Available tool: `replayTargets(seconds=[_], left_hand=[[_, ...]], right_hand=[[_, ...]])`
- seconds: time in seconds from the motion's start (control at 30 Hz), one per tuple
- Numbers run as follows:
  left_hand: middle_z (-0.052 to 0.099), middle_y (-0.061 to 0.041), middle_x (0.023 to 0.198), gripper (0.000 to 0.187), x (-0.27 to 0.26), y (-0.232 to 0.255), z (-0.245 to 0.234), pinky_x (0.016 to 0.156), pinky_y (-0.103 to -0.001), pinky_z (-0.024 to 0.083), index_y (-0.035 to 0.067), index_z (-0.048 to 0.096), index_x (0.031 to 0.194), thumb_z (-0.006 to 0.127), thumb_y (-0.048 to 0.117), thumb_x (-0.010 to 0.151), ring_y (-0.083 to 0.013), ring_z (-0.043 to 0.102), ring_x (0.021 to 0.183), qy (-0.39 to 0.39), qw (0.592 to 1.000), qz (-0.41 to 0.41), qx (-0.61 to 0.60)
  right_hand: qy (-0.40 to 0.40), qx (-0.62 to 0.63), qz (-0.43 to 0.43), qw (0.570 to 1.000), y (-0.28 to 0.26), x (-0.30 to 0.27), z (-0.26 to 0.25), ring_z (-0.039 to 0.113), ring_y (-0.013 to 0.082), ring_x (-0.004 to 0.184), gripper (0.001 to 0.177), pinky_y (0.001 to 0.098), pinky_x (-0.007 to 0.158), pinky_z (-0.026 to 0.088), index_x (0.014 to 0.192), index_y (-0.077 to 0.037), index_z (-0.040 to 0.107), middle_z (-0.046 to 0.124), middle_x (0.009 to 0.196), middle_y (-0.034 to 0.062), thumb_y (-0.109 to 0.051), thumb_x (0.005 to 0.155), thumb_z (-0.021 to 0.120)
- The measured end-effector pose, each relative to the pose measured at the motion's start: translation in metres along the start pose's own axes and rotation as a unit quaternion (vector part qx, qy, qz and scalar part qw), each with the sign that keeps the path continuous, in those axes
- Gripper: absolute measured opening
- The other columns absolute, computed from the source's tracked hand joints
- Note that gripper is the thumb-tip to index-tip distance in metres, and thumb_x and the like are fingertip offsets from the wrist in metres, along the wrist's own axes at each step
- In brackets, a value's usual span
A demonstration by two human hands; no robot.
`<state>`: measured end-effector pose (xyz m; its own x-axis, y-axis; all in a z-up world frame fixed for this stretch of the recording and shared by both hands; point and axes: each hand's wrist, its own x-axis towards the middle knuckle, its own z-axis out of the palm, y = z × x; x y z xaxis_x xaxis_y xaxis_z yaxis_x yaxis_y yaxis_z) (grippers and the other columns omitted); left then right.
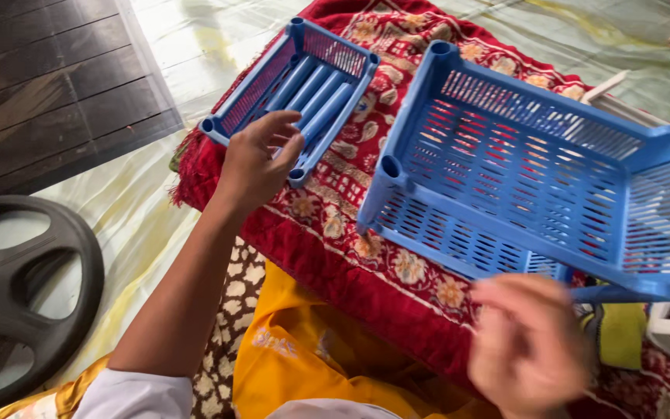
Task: The person assembles a blue plastic storage rack by inserting cylindrical legs into the base and wiping the components with a yellow cloth. The person handles the rack base and legs, cleaning them before insertion.
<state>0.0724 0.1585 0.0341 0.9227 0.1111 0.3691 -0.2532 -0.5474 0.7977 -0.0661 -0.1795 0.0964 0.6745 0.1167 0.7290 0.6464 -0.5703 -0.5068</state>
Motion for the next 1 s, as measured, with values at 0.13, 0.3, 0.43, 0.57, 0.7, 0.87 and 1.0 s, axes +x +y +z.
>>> replayTargets(seconds=[0.13,0.3,0.43,0.57,0.7,0.87,1.0], left_hand=[[0.072,-0.010,0.115,0.033,-0.024,-0.027,-0.008,0.113,-0.052,0.038,0.012,0.075,0.118,0.070,0.035,0.096,-0.0261,0.068,0.106,-0.084,0.977,0.026,0.194],[0.071,-0.006,0.111,0.032,-0.037,-0.034,-0.004,0.118,-0.065,0.016,0.016,0.077,0.109,0.074,0.039,0.087,-0.0278,0.059,0.121,-0.069,0.957,0.088,0.267],[0.072,-0.006,0.104,0.033,-0.042,-0.032,-0.021,0.118,-0.065,0.019,0.016,0.077,0.103,0.074,0.042,0.083,-0.0266,0.061,0.116,-0.100,0.954,0.062,0.275],[0.072,-0.008,0.095,0.028,-0.025,-0.033,-0.026,0.108,-0.057,0.037,0.015,0.075,0.106,0.070,0.040,0.095,-0.0288,0.067,0.102,-0.138,0.949,-0.001,0.282],[0.071,-0.012,0.095,0.030,0.016,-0.041,0.001,0.083,-0.050,0.053,0.013,0.074,0.105,0.074,0.036,0.087,-0.0323,0.070,0.092,-0.128,0.950,-0.028,0.283],[0.071,-0.013,0.098,0.031,0.053,-0.062,0.036,0.075,-0.047,0.057,0.008,0.075,0.092,0.083,0.032,0.076,-0.0338,0.071,0.092,-0.151,0.930,0.006,0.335],[0.071,-0.017,0.099,0.024,0.061,-0.081,0.051,0.076,-0.046,0.059,0.005,0.075,0.089,0.082,0.021,0.072,-0.0363,0.072,0.089,-0.143,0.924,0.010,0.354]], right_hand=[[-0.185,0.091,-0.058,0.977,-0.003,0.011,0.105,0.075,0.0297,0.097,0.022,0.0360,0.083,0.060,0.110,-0.002,0.071,0.073,0.109,0.0131,-0.003,0.088,0.071],[-0.234,0.095,-0.032,0.967,0.012,0.026,0.193,0.065,0.0400,0.117,0.045,0.0423,0.098,0.056,0.131,0.006,0.060,0.056,0.136,0.0238,-0.003,0.088,0.069],[-0.261,0.063,0.019,0.963,0.028,0.030,0.229,0.058,0.0462,0.124,0.057,0.0465,0.102,0.050,0.139,0.010,0.051,0.039,0.148,0.0374,-0.003,0.086,0.068],[-0.275,0.032,0.028,0.960,0.037,0.024,0.246,0.058,0.0467,0.123,0.059,0.0471,0.101,0.051,0.141,0.004,0.054,0.039,0.148,0.0379,-0.012,0.088,0.072],[-0.251,0.029,0.057,0.966,0.033,0.016,0.250,0.062,0.0451,0.114,0.061,0.0475,0.095,0.054,0.141,0.000,0.058,0.053,0.132,0.0314,-0.023,0.088,0.076],[-0.239,0.040,0.069,0.968,0.029,0.024,0.257,0.069,0.0405,0.102,0.051,0.0464,0.087,0.056,0.130,0.001,0.061,0.066,0.117,0.0226,-0.027,0.090,0.075],[-0.237,0.031,0.068,0.969,0.030,0.023,0.258,0.069,0.0401,0.100,0.049,0.0465,0.085,0.056,0.128,0.001,0.062,0.067,0.115,0.0212,-0.026,0.089,0.075]])
